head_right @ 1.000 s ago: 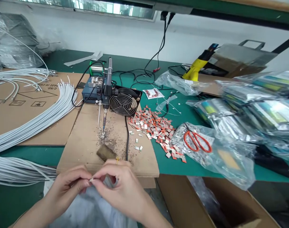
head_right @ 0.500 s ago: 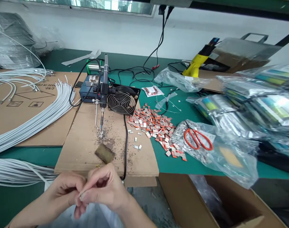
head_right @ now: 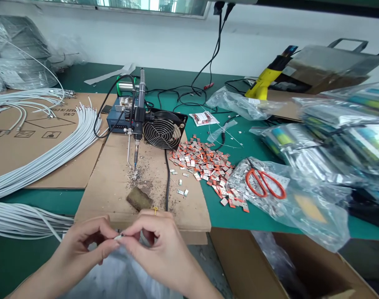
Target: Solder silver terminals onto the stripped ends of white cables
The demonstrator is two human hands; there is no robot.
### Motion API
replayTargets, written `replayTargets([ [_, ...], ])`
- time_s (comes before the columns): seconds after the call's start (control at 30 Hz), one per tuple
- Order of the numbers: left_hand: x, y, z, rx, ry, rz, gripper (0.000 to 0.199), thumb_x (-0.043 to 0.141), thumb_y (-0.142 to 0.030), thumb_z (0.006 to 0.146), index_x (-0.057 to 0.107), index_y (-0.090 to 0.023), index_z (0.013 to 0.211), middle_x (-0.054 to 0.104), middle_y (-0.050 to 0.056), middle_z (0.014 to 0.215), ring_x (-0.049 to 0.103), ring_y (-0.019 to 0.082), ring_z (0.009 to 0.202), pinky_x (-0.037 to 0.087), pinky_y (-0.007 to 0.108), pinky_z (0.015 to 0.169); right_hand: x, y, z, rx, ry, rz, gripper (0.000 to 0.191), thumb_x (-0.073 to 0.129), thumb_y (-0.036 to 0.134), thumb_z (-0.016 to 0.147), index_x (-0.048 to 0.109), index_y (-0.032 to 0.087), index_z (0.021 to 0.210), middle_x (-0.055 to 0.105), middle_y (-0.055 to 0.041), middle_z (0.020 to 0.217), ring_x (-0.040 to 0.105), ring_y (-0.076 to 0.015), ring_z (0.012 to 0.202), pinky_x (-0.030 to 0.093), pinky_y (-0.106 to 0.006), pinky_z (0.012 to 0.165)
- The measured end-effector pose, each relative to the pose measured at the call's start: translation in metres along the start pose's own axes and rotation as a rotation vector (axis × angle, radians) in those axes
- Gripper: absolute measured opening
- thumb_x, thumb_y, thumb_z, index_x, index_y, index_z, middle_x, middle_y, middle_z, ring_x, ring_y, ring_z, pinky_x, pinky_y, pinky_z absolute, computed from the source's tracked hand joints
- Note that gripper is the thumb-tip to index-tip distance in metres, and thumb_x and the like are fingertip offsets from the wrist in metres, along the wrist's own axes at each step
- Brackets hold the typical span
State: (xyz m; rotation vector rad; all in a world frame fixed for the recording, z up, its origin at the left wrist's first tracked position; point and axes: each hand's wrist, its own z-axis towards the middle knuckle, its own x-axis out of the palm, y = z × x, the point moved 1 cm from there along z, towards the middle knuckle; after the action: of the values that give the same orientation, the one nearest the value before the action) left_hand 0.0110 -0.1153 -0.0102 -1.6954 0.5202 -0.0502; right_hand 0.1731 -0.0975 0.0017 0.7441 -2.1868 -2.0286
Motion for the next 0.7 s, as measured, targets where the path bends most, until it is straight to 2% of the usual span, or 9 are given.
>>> replayTargets([
  [0.13, 0.004, -0.003, 0.0, -0.112, 0.013, -0.19, 0.034, 0.058, -0.043, 0.074, 0.05, -0.012, 0.063, 0.046, 0.0, 0.056, 0.042, 0.006, 0.048, 0.039, 0.017, 0.044, 0.02, -0.021, 0.0, 0.017, -0.089, 0.273, 0.048, 0.057, 0.044, 0.063, 0.043, 0.0, 0.05, 0.04, 0.0012, 0.048, 0.032, 0.0115, 0.046, 0.027, 0.002, 0.044],
  [0.23, 0.008, -0.005, 0.001, -0.193, 0.05, -0.329, 0.035, 0.061, -0.041, 0.07, 0.043, -0.013, 0.061, 0.043, -0.003, 0.052, 0.041, 0.005, 0.044, 0.039, 0.016, 0.042, 0.039, -0.033, 0.0, 0.023, -0.158, 0.525, 0.056, 0.06, 0.048, 0.06, 0.029, 0.002, 0.052, 0.037, 0.003, 0.05, 0.037, 0.0103, 0.048, 0.034, 0.0, 0.047],
  [0.33, 0.01, -0.009, 0.003, -0.167, 0.035, -0.36, 0.032, 0.062, -0.037, 0.07, 0.044, -0.012, 0.06, 0.044, -0.002, 0.054, 0.041, 0.005, 0.045, 0.039, 0.015, 0.042, 0.048, -0.032, 0.001, 0.068, -0.151, 0.733, 0.06, 0.06, 0.05, 0.06, 0.021, 0.004, 0.056, 0.033, 0.0054, 0.049, 0.037, 0.0089, 0.045, 0.036, -0.004, 0.045],
  [0.4, 0.009, -0.011, 0.004, -0.119, 0.007, -0.351, 0.029, 0.063, -0.035, 0.07, 0.048, -0.011, 0.06, 0.045, -0.001, 0.057, 0.043, 0.005, 0.045, 0.041, 0.014, 0.041, 0.045, -0.027, -0.001, 0.003, -0.193, 0.786, 0.058, 0.058, 0.046, 0.063, 0.019, 0.005, 0.057, 0.027, 0.0064, 0.045, 0.035, 0.0082, 0.042, 0.034, -0.004, 0.042],
  [0.47, 0.006, -0.01, 0.003, -0.09, -0.044, -0.347, 0.029, 0.064, -0.034, 0.07, 0.05, -0.011, 0.061, 0.045, -0.001, 0.058, 0.044, 0.005, 0.044, 0.042, 0.015, 0.04, 0.033, -0.023, -0.006, -0.22, -0.381, 0.704, 0.043, 0.054, 0.034, 0.07, 0.026, 0.004, 0.058, 0.027, 0.0055, 0.044, 0.038, 0.0084, 0.045, 0.037, -0.003, 0.046],
  [0.53, 0.002, -0.007, 0.003, -0.082, -0.096, -0.357, 0.03, 0.064, -0.036, 0.069, 0.049, -0.011, 0.06, 0.045, -0.001, 0.058, 0.044, 0.005, 0.043, 0.043, 0.016, 0.039, 0.016, -0.021, -0.015, -0.474, -0.623, 0.501, 0.018, 0.051, 0.018, 0.072, 0.04, 0.006, 0.065, 0.036, 0.0044, 0.049, 0.045, 0.0093, 0.056, 0.042, -0.003, 0.056],
  [0.57, -0.001, -0.005, 0.002, -0.08, -0.12, -0.359, 0.031, 0.065, -0.036, 0.069, 0.049, -0.012, 0.06, 0.045, -0.001, 0.057, 0.044, 0.005, 0.043, 0.043, 0.016, 0.039, 0.009, -0.02, -0.019, -0.539, -0.688, 0.375, 0.006, 0.052, 0.012, 0.07, 0.047, 0.009, 0.069, 0.041, 0.0042, 0.054, 0.047, 0.0095, 0.061, 0.043, -0.002, 0.059],
  [0.63, -0.004, -0.003, 0.002, -0.084, -0.143, -0.346, 0.03, 0.065, -0.036, 0.069, 0.049, -0.012, 0.061, 0.045, -0.001, 0.056, 0.044, 0.006, 0.044, 0.043, 0.016, 0.04, -0.002, -0.018, -0.023, -0.488, -0.619, 0.102, 0.013, 0.058, 0.007, 0.064, 0.056, 0.014, 0.075, 0.046, 0.0039, 0.059, 0.046, 0.0108, 0.064, 0.04, 0.001, 0.061],
  [0.7, -0.005, -0.003, 0.002, -0.092, -0.125, -0.304, 0.03, 0.065, -0.036, 0.069, 0.049, -0.012, 0.061, 0.046, -0.001, 0.054, 0.045, 0.006, 0.045, 0.042, 0.016, 0.041, -0.006, -0.014, -0.021, -0.338, -0.415, -0.096, 0.015, 0.063, 0.015, 0.062, 0.061, 0.012, 0.076, 0.047, 0.0031, 0.056, 0.041, 0.0123, 0.057, 0.034, 0.004, 0.054],
])
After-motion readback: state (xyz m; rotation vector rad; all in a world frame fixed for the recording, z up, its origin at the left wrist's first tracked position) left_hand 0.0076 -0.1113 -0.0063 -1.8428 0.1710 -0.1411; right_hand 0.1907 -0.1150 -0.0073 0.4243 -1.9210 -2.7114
